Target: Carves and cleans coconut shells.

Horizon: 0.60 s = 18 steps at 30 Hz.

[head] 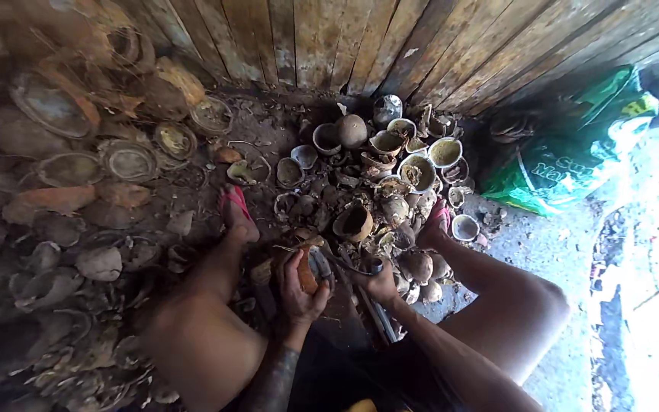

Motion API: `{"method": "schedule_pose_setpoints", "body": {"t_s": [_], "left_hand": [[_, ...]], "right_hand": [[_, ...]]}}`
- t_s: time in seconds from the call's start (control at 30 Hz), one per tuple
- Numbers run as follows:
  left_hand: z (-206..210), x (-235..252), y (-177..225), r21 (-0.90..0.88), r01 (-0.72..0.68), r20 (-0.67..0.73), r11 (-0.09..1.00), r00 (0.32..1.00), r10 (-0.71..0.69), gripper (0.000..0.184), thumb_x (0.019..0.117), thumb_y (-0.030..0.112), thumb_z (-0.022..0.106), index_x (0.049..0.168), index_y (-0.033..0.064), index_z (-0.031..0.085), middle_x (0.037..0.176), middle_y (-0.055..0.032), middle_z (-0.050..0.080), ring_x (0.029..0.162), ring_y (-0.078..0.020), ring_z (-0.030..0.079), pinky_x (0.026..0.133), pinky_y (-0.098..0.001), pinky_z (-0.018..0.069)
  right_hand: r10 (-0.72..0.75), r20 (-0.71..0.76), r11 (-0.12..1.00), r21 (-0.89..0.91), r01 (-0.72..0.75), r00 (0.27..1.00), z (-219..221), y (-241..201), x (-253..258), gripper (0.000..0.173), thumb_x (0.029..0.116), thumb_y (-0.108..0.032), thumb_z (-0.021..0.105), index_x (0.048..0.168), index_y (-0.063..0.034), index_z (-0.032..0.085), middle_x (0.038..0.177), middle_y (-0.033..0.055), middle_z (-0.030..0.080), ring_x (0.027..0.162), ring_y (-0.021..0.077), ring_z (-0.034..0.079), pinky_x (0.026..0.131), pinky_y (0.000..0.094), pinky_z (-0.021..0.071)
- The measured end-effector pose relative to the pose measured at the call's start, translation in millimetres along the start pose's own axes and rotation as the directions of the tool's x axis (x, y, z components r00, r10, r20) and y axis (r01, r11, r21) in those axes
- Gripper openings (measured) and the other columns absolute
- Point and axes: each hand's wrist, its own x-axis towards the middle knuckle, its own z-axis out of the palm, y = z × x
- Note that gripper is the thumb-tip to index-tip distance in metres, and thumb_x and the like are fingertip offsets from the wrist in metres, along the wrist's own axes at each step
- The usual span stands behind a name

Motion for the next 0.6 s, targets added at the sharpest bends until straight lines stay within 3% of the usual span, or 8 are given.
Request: {"method": "schedule_pose_setpoints", "body": {"t_s": [0.07, 0.2, 0.27, 0.37, 0.47, 0.53, 0.6], "left_hand": [[-3, -1, 5, -0.025, 0.029, 0.025, 0.999, 0.999, -0.028, 0.083, 0.0759, 0.051, 0.066, 0.133, -0.0083, 0.056, 0.134, -0.0257, 0.059, 0.131, -0.0298, 0.054, 0.114, -0.0411, 0.0412], [-21, 16, 12, -0.002, 0.104, 0.181, 0.995, 0.978, -0.102, 0.065, 0.0789, 0.036, 0.060, 0.132, -0.0014, 0.064, 0.135, -0.0192, 0.063, 0.134, -0.0311, 0.053, 0.116, -0.0479, 0.0371], [-20, 28, 4, 0.013, 0.072, 0.210, 0.997, 0.975, -0.073, 0.064, 0.0786, 0.040, 0.060, 0.129, 0.0014, 0.067, 0.134, -0.0166, 0.065, 0.136, -0.0316, 0.052, 0.119, -0.0501, 0.0337], [-18, 30, -3, 0.035, 0.054, 0.210, 0.998, 0.976, -0.060, 0.072, 0.0776, 0.052, 0.058, 0.129, 0.0028, 0.066, 0.132, -0.0152, 0.066, 0.133, -0.0287, 0.055, 0.118, -0.0587, 0.0267], [-21, 32, 2, 0.010, 0.098, 0.223, 0.995, 0.970, -0.098, 0.065, 0.0791, 0.043, 0.060, 0.130, 0.0028, 0.066, 0.128, -0.0142, 0.068, 0.126, -0.0247, 0.060, 0.115, -0.0542, 0.0348], [-28, 27, 9, -0.004, 0.176, 0.231, 0.984, 0.958, -0.170, 0.055, 0.0839, 0.033, 0.061, 0.129, 0.0015, 0.067, 0.128, -0.0167, 0.068, 0.124, -0.0255, 0.061, 0.110, -0.0474, 0.0434], [-29, 22, 11, -0.076, 0.151, 0.222, 0.986, 0.966, -0.131, 0.059, 0.0853, 0.033, 0.065, 0.132, -0.0029, 0.063, 0.134, -0.0193, 0.065, 0.127, -0.0251, 0.060, 0.110, -0.0419, 0.0471]], "right_hand": [[-0.026, -0.011, 0.997, 0.078, 0.027, 1.000, 1, 14, -6, 0.024, 0.0708, -0.011, 0.085, 0.075, -0.0121, 0.061, 0.066, -0.0087, 0.060, 0.059, -0.0009, 0.056, 0.059, 0.0200, 0.0513], [0.209, -0.145, 0.975, 0.105, -0.195, 0.967, 26, -37, -53, 0.019, 0.0766, -0.008, 0.081, 0.081, -0.0063, 0.063, 0.065, -0.0023, 0.060, 0.054, 0.0047, 0.057, 0.054, 0.0247, 0.0521], [0.252, -0.193, 0.964, 0.142, -0.227, 0.948, 30, -28, -45, 0.023, 0.0751, -0.011, 0.083, 0.078, -0.0076, 0.060, 0.061, -0.0022, 0.057, 0.049, 0.0067, 0.053, 0.048, 0.0269, 0.0489], [0.092, -0.134, 0.979, 0.191, -0.065, 0.987, 14, 32, -17, 0.028, 0.0702, -0.014, 0.086, 0.077, -0.0109, 0.059, 0.063, -0.0072, 0.056, 0.055, 0.0024, 0.053, 0.057, 0.0230, 0.0508], [0.073, -0.070, 0.966, 0.252, -0.054, 0.995, 8, 40, -3, 0.030, 0.0700, -0.013, 0.087, 0.074, -0.0136, 0.058, 0.062, -0.0083, 0.057, 0.055, 0.0015, 0.054, 0.057, 0.0224, 0.0505], [0.238, -0.067, 0.937, 0.280, -0.210, 0.969, 11, 11, -29, 0.026, 0.0747, -0.009, 0.084, 0.076, -0.0097, 0.058, 0.061, -0.0051, 0.055, 0.052, 0.0046, 0.052, 0.054, 0.0244, 0.0491], [0.468, -0.056, 0.836, 0.353, -0.421, 0.882, 17, -25, -52, 0.022, 0.0851, -0.008, 0.080, 0.087, -0.0018, 0.059, 0.059, 0.0012, 0.054, 0.045, 0.0097, 0.050, 0.045, 0.0284, 0.0487]]}}
